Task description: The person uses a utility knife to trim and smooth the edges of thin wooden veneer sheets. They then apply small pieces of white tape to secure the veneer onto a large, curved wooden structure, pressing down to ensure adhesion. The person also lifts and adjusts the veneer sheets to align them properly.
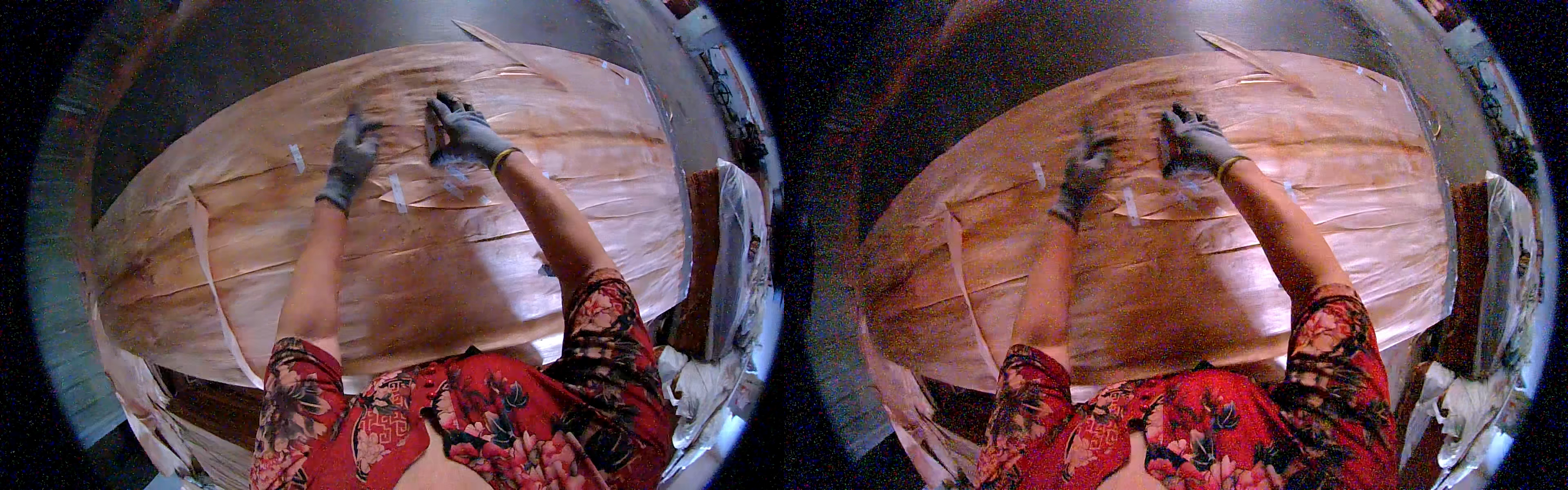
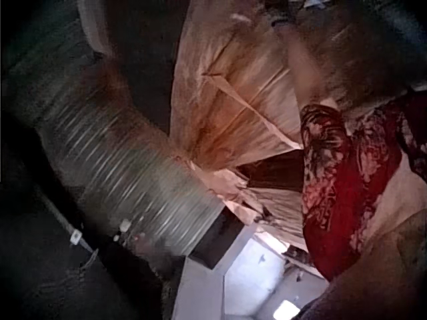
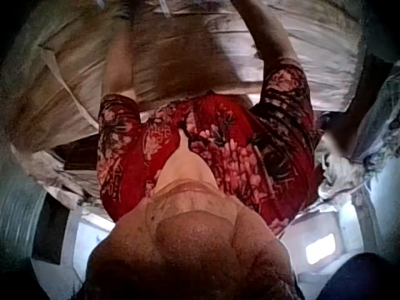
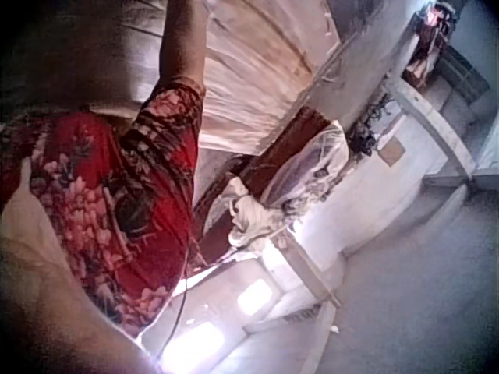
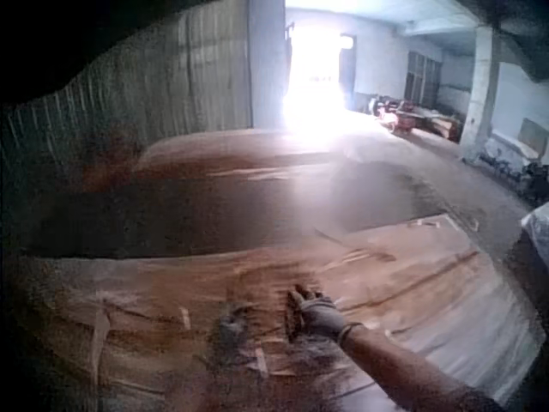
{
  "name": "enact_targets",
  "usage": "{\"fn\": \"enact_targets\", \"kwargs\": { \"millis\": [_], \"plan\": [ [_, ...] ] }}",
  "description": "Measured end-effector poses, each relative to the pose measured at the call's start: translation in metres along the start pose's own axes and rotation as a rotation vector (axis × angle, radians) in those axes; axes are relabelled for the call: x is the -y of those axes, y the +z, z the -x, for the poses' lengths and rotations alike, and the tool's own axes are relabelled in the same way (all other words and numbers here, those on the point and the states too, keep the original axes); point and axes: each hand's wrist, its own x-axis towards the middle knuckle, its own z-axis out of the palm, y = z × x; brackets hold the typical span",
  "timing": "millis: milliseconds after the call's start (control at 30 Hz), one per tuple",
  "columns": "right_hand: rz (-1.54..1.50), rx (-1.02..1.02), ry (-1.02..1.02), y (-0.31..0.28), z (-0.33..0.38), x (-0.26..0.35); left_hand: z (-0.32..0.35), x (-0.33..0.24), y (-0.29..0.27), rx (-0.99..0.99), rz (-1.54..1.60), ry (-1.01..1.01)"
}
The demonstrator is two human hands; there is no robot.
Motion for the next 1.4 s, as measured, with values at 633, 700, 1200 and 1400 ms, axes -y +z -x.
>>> {"fn": "enact_targets", "kwargs": {
  "millis": [633, 700, 1200, 1400],
  "plan": [
    [-0.040, -0.230, -0.357, 0.024, 0.103, 0.079, 0.313, 0.067, -0.029, -0.401, -1.018, 0.032],
    [0.013, -0.394, -0.143, 0.018, 0.117, 0.051, 0.311, 0.069, -0.028, -0.378, -1.063, -0.015],
    [-0.641, -0.363, 0.011, -0.015, 0.206, -0.086, 0.315, 0.085, -0.025, -0.486, -0.890, -0.004],
    [0.078, -0.421, 0.055, 0.014, 0.317, -0.056, 0.318, 0.085, -0.027, -0.433, -1.035, -0.049]
  ]
}}
